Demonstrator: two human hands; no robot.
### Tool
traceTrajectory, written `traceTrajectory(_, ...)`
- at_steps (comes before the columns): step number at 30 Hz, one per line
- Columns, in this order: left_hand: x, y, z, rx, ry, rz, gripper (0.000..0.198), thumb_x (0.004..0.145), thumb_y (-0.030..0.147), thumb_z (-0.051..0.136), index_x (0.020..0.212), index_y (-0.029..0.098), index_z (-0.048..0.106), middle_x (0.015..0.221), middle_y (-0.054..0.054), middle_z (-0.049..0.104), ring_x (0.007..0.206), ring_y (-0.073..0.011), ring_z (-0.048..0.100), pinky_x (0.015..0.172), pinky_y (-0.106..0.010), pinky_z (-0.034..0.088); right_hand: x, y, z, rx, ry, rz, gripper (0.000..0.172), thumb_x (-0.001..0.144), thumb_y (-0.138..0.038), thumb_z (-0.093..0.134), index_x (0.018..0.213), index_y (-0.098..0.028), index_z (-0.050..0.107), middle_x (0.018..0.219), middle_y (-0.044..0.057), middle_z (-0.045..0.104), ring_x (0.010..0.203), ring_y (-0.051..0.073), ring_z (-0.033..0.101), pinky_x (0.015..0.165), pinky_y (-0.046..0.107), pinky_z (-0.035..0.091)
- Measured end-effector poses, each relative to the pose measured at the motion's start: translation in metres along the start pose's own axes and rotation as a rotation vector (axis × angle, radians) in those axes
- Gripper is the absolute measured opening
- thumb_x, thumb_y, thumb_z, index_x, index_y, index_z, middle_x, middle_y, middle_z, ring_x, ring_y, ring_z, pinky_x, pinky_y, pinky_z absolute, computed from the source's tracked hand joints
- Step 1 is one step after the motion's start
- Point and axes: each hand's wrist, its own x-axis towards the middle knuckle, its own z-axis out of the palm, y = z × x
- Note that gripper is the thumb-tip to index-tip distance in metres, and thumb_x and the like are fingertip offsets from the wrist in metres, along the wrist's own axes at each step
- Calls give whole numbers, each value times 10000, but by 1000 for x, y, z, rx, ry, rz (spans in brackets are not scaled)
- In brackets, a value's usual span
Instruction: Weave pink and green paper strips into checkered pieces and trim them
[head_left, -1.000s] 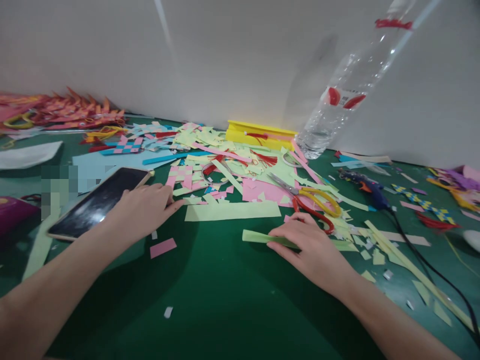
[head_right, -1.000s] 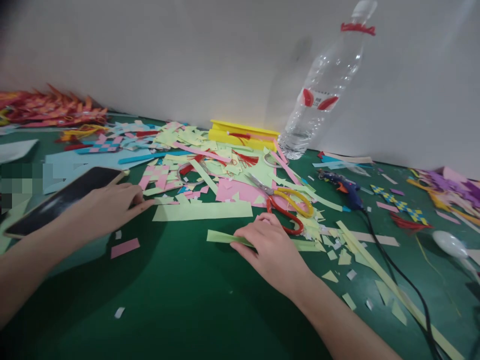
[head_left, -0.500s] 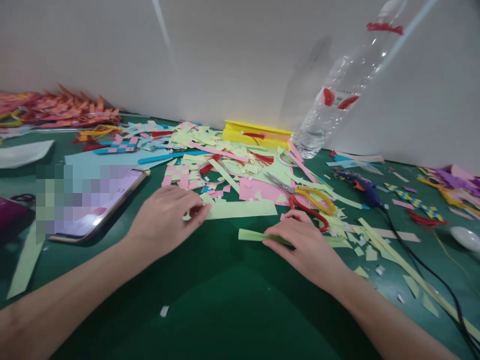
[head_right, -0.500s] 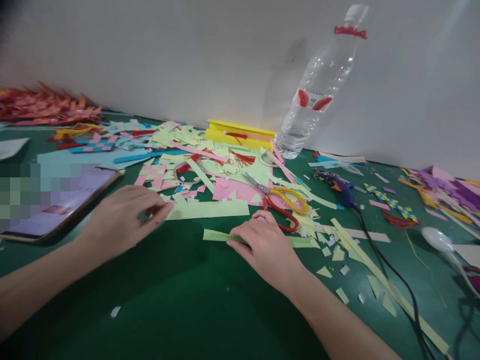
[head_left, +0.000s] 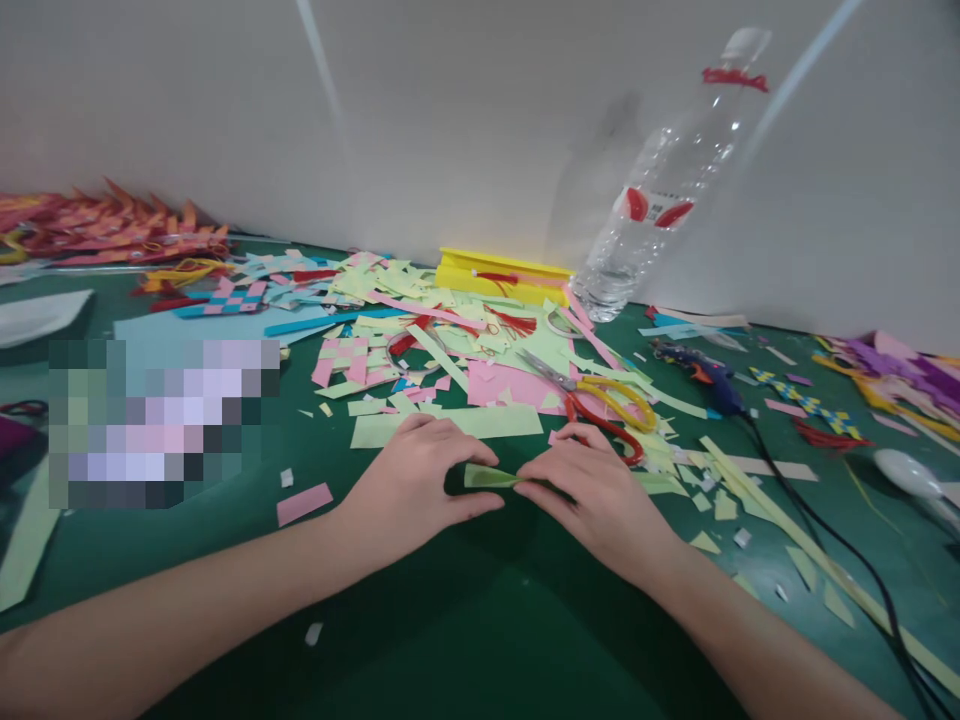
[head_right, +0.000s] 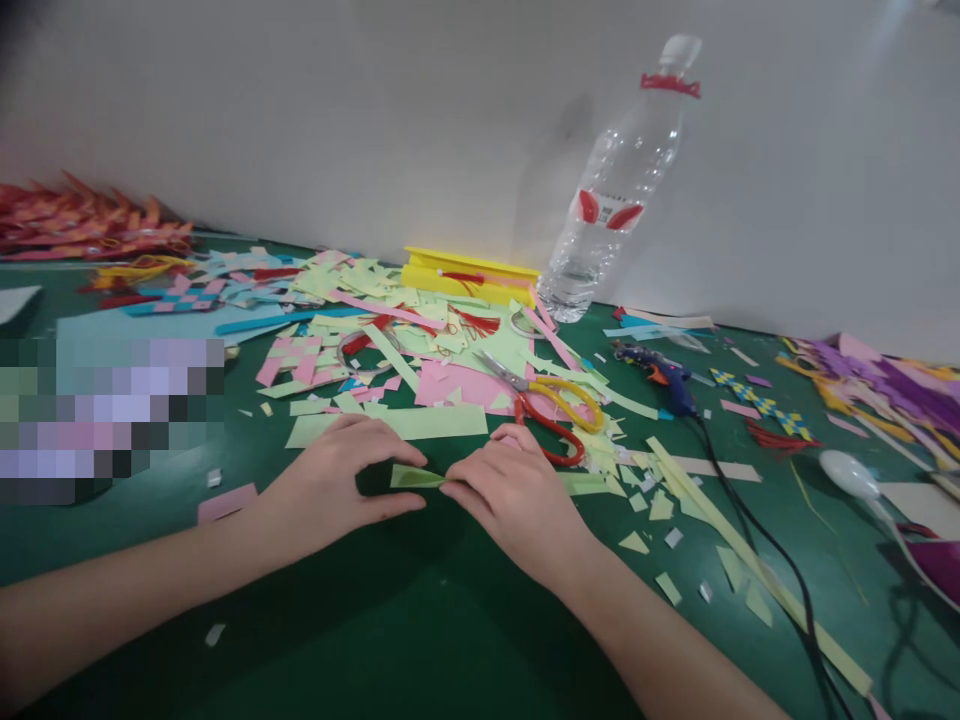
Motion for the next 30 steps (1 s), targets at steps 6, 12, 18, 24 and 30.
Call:
traceTrajectory(6, -2, 3, 3, -293, -47, -310, 132, 782, 377, 643, 792, 261, 706, 792, 20, 716, 740, -181, 633, 669, -279, 466, 1, -2, -2, 21, 15, 33, 162, 908, -249, 529, 798, -202, 640, 724, -37, 688, 651, 96, 598, 894, 325, 366)
traceTrajectory(12, 0, 1, -1, -308, -4, -351, 145, 754, 400, 672, 723, 269, 726, 735, 26, 715, 725, -179, 628, 677, -271, 474, 0, -2, -3, 48, 28, 42, 99, 887, -231, 566, 837, -189, 640, 766, -22, 705, 683, 106, 614, 906, 332, 367)
traceTrajectory(18, 2, -2, -3, -410, 3, -423, 137, 733, 368, 691, 688, 242, 721, 681, 34, 708, 630, -149, 620, 606, -232, 485, 0, -1, -3, 56, 28, 75, 91, 880, -232, 575, 835, -202, 649, 777, -15, 724, 694, 119, 634, 853, 337, 405)
traceTrajectory(24, 1, -1, -3, -448, -17, -462, 131, 740, 364, 684, 694, 246, 719, 680, 33, 714, 643, -154, 635, 615, -237, 499, 1, -1, -4, 24, 31, 76, 125, 885, -223, 563, 790, -212, 644, 739, -39, 707, 657, 105, 618, 866, 338, 402)
traceTrajectory(30, 3, 1, -2, -456, -25, -460, 127, 741, 348, 677, 681, 244, 719, 671, 33, 715, 620, -152, 638, 595, -241, 504, 0, 1, -4, 17, 12, 79, 134, 889, -237, 557, 790, -216, 646, 737, -33, 705, 653, 115, 607, 848, 344, 389)
